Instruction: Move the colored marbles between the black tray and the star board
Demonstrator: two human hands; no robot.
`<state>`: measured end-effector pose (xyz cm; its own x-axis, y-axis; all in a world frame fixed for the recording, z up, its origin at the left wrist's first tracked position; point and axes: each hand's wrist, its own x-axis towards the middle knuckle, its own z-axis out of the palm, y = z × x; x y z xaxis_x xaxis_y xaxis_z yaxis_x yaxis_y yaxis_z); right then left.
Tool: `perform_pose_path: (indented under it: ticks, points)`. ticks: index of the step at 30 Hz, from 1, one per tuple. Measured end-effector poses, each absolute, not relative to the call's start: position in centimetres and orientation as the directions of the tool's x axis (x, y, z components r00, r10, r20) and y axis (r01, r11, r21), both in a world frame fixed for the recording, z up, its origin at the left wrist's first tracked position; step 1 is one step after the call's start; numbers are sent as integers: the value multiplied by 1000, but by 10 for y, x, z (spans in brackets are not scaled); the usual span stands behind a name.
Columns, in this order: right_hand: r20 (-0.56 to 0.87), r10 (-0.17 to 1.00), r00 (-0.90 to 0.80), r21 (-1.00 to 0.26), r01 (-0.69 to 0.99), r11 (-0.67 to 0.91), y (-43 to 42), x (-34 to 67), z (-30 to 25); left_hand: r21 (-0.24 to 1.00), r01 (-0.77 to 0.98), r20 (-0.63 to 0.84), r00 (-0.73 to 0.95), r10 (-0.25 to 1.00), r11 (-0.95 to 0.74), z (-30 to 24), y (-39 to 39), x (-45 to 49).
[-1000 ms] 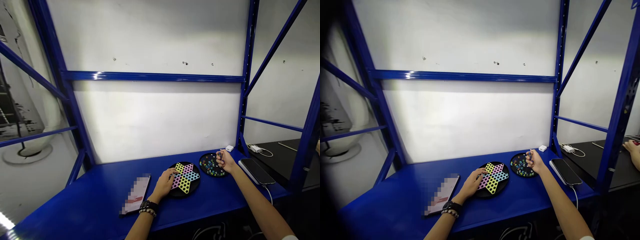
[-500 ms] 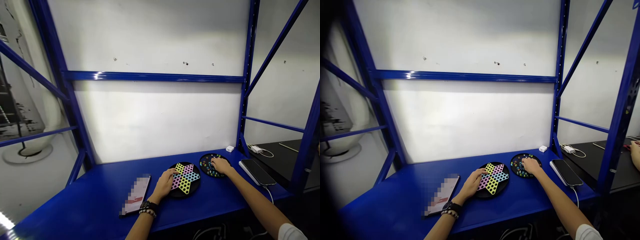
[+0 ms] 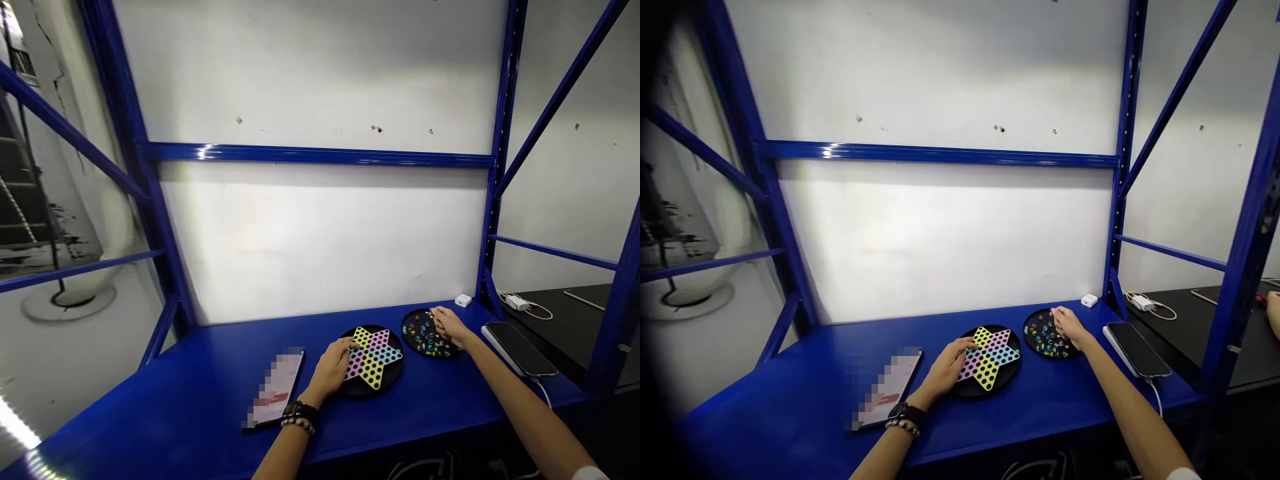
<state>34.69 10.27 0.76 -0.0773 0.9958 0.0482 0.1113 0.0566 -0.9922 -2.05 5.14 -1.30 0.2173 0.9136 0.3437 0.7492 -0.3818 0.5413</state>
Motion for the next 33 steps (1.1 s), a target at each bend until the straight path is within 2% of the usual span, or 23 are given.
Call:
perform_pose_path:
  ticks: [1,2,5,7,9,10,12,15,19,23,26,33]
  points:
    - [24,996,-86,-996,-88,17,103,349,9,540,748,345,222,912,-386,-13,51,-20]
    - [13,995,-101,-981,-192,-7,103,351,11,537,748,348,224,911,-389,-13,52,-21]
    - [6,998,-68,-966,-259,-12,103,353,13,533,753,344,224,912,-386,-13,52,-21]
    - [15,1000,27,-992,-125,18,103,351,11,532,755,343,223,913,-384,-14,52,-21]
    - [101,991,85,-985,152,87,103,347,6,532,752,349,224,910,-389,-14,52,-21]
    - [166,984,69,-937,321,135,103,345,4,533,749,357,224,907,-395,-15,52,-21]
    - [242,970,-38,-754,621,212,101,342,1,536,740,371,226,901,-406,-16,52,-22]
    - [167,975,-150,-472,856,213,96,337,1,542,731,382,225,896,-414,-17,53,-22]
    - [73,984,-162,-278,944,176,89,337,4,547,733,372,220,902,-405,-17,52,-22]
    - [40,984,-174,-230,957,179,88,347,5,554,734,359,216,908,-393,-16,51,-21]
    - [43,986,-160,-240,957,166,89,359,5,550,737,359,216,908,-393,-16,51,-20]
    - [107,992,-72,-389,915,108,96,393,7,545,740,356,221,908,-394,-14,50,-19]
